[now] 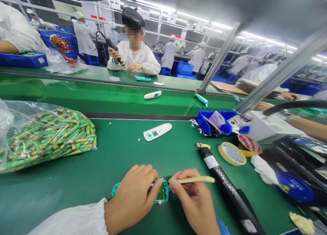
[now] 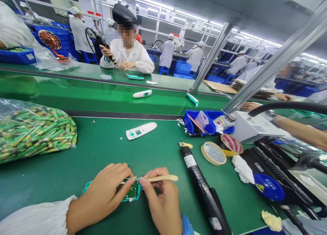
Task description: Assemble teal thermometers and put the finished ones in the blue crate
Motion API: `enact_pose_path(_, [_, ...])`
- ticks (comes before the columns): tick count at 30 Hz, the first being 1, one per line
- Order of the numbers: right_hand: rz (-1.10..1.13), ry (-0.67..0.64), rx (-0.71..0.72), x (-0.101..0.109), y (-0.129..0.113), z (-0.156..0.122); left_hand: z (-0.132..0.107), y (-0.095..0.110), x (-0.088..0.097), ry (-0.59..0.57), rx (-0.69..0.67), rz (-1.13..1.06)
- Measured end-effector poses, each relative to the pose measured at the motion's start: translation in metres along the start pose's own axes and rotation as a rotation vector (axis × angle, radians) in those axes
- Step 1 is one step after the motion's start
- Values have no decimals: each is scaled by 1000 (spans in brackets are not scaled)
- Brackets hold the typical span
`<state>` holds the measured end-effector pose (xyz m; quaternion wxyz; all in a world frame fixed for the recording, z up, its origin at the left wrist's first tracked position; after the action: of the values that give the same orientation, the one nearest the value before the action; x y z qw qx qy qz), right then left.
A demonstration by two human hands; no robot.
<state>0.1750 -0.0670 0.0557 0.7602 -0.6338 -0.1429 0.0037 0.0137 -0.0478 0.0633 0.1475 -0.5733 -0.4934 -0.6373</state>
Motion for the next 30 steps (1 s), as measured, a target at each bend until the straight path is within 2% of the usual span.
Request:
enact_pose_path(5, [32,31,47,-4,-1,0,1,-1,0,-3,2,-3])
enact_pose_path(12, [-119,66,134,-8,-4,0,2,-2,-1,16,-4,25])
enact_pose_path(20, [8,46,54,-3,-6,0,0,-2,-1,15,-20,23])
enact_pose_path(30, [-54,17,62,-4,-4,0,1,-3,-1,16,-27,29])
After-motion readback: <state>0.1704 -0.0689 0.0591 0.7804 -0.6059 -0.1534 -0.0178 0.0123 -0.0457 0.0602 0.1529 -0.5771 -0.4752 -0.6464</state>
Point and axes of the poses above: each hand's wrist, its own z-axis towards the middle knuckle, its own x-axis out of the back of the hand, y = z × x, the point moved 1 cm from there along z, towards the middle knuckle, and after that the axes turned 13 degrees about -y, right-handed, at the moved point
